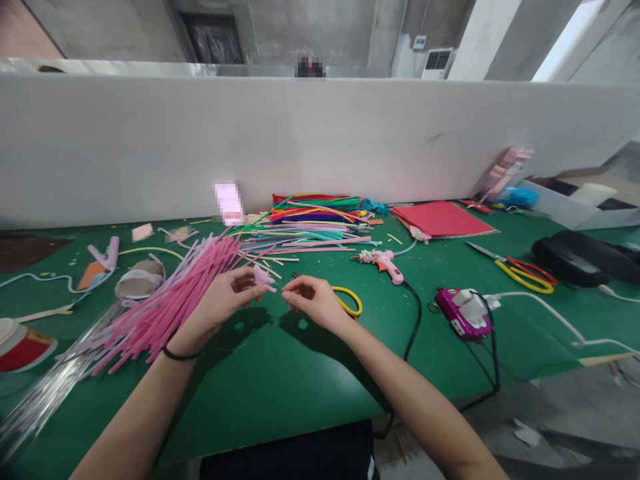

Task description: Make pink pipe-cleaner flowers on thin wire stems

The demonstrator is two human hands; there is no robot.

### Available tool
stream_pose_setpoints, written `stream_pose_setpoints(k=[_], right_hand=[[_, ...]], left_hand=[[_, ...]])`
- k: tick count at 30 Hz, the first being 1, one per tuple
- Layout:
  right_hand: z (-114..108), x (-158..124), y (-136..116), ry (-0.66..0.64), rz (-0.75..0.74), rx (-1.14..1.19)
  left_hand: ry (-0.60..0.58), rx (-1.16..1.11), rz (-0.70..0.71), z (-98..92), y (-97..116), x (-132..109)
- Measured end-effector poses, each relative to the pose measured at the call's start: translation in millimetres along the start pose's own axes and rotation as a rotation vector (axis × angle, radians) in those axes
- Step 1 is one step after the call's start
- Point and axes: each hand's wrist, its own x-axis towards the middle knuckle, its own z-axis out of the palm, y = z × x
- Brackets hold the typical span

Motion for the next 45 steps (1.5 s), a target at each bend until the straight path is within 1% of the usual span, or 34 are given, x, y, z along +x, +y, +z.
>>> stream_pose_setpoints(k=[4,8,14,18,23,29,31,35,38,42,45], right_hand=[[1.1,0.6,0.7,-0.013,0.021,0.056],[3.1,0.0,3.7,-0.025,0.054,0.164],[0.2,0.2,6.5,-0.062,0.124,0.239],[-0.5,0.0,5.1,-0.09,0.127,0.239],[0.7,0.0,6.4,-0.105,0.141,0.269],[-0.7,2.3,9.4,-0.121,0.229,0.391],[-1.3,3.7,10.6,-0.115,0.207,0.365],[-0.1,8.7,15.4,-0.107,0.11,0.224],[2.9,12.9,19.0,-0.067,0.051,0.154],[6.0,15.2,19.0,-0.014,0.011,0.11],[6.2,14.9,16.7,-0.01,0.0,0.074]], left_hand=[[0.074,0.094,0.083,2.0,-3.2,2.0],[0.138,0.142,0.093,4.9,-1.5,2.2],[0.111,0.037,0.006,5.7,-1.6,-0.1],[0.093,0.007,-0.045,3.8,-2.6,-1.4],[0.119,-0.027,-0.03,6.1,0.8,-1.9],[0.124,-0.057,-0.032,7.9,1.0,-1.9],[0.116,-0.065,-0.04,8.1,1.5,-2.1],[0.089,-0.08,-0.052,10.0,4.0,-2.8],[0.058,-0.094,-0.055,12.3,4.9,-3.1],[0.038,-0.096,-0.063,14.7,5.6,-3.3],[0.042,-0.087,-0.04,15.5,7.0,-3.3]])
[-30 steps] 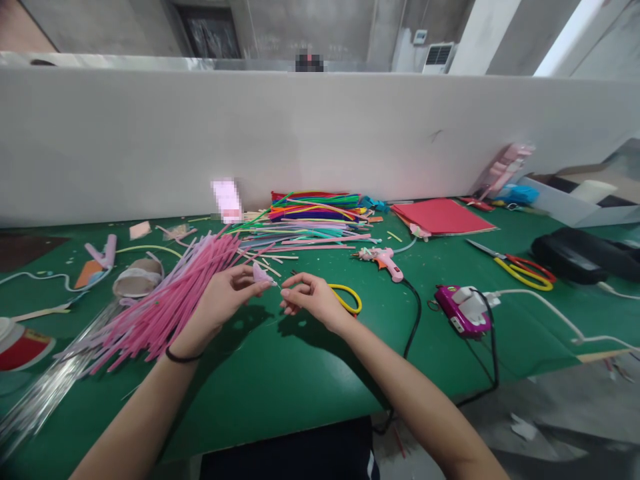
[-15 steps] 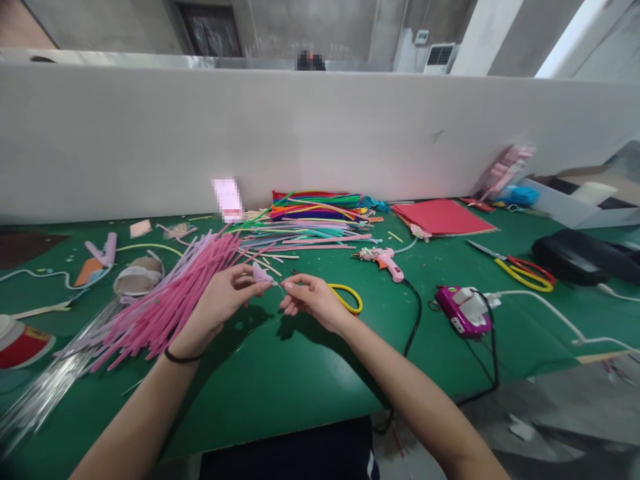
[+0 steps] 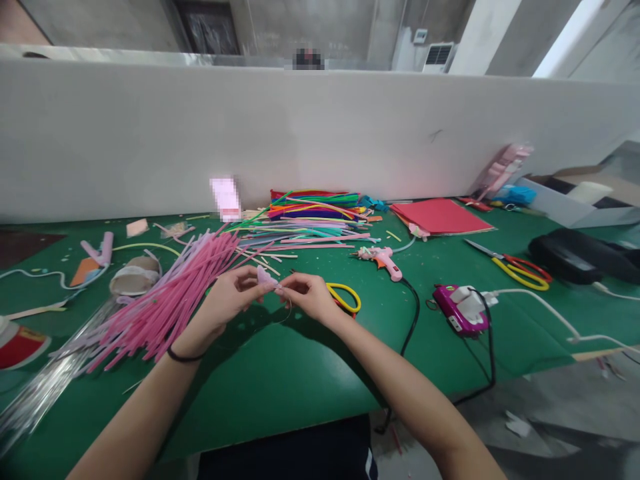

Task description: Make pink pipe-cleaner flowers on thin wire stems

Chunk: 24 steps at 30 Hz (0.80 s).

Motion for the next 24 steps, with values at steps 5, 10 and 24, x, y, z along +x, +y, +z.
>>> stream_pose_setpoints(k=[5,10,24], right_hand=[[-2.5,-0.6,0.4,-0.009,-0.021,-0.001],[-4.0,-0.8,4.8,-0.044,-0.037,0.008],[4.5,0.0,17.3,-0.11,-0.035,-0.123]], left_hand=[[-0.012,0.012,0.006,1.2,1.9,-0.1],[-0.001,0.023,-0.008,2.8,1.9,-0.6],[-0.069,-0.012,-0.019,6.8,-7.2,2.0]])
